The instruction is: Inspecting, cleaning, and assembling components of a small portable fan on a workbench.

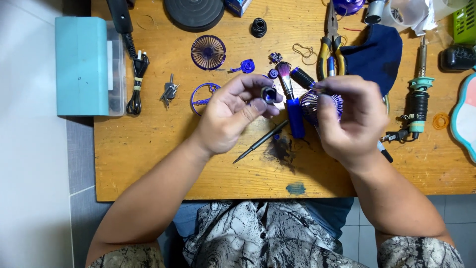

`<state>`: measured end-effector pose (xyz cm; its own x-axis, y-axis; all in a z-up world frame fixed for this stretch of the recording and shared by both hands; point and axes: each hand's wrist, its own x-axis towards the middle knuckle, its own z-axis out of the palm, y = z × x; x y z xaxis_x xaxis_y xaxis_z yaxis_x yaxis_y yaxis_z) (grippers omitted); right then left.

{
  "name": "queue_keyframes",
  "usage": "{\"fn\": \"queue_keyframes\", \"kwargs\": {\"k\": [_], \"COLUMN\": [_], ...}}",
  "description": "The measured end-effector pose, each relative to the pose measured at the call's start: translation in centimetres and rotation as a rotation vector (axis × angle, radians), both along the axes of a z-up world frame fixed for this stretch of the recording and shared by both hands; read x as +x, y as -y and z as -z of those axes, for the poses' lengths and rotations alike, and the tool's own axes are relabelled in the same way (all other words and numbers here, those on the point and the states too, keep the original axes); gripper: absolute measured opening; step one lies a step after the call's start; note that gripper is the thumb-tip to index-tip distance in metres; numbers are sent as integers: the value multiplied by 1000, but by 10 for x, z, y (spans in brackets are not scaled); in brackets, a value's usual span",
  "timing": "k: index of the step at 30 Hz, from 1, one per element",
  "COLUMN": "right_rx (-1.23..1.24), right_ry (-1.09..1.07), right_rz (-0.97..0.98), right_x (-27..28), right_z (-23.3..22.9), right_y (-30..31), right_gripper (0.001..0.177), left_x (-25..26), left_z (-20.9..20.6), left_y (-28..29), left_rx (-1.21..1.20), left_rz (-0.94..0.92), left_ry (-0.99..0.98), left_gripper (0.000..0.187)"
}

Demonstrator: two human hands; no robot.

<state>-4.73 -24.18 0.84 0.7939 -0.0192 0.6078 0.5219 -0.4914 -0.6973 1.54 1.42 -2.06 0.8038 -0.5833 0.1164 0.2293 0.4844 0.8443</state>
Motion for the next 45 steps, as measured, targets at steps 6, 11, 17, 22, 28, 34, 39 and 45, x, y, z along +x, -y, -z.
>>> {"fn": "queue_keyframes", "kwargs": {"k": [6,11,17,22,28,34,39,45], "right_rx": [-630,-964,-866,-674,-198,-146,-180,-195], "right_ry": [-74,8,200,138,13,-60,-17,-4], "right_rz": [-161,-96,-7,-78,-144,-154,-171,-164], "right_x": [16,15,22,20,13,9,11,12], "right_z": [14,27,29,16,11,10,3,21], "right_y": [-15,-29,-36,-10,-10,-11,-15,-12], "right_gripper": [23,9,13,27,23,18,12,10], "left_x": [8,7,5,6,0,-3,0,0], "left_z": [2,1,14,23,18,20,20,21], "left_y": [-5,-2,17,21,26,24,21,22], "left_rx": [-270,-235,-141,-25,38,92,131,155], "left_rz": [-24,-38,-160,-199,-140,-101,-85,-84], "left_ry": [-270,-291,-58,49,55,67,64,81], "left_gripper": [40,39,41,37,36,34,33,34]}}
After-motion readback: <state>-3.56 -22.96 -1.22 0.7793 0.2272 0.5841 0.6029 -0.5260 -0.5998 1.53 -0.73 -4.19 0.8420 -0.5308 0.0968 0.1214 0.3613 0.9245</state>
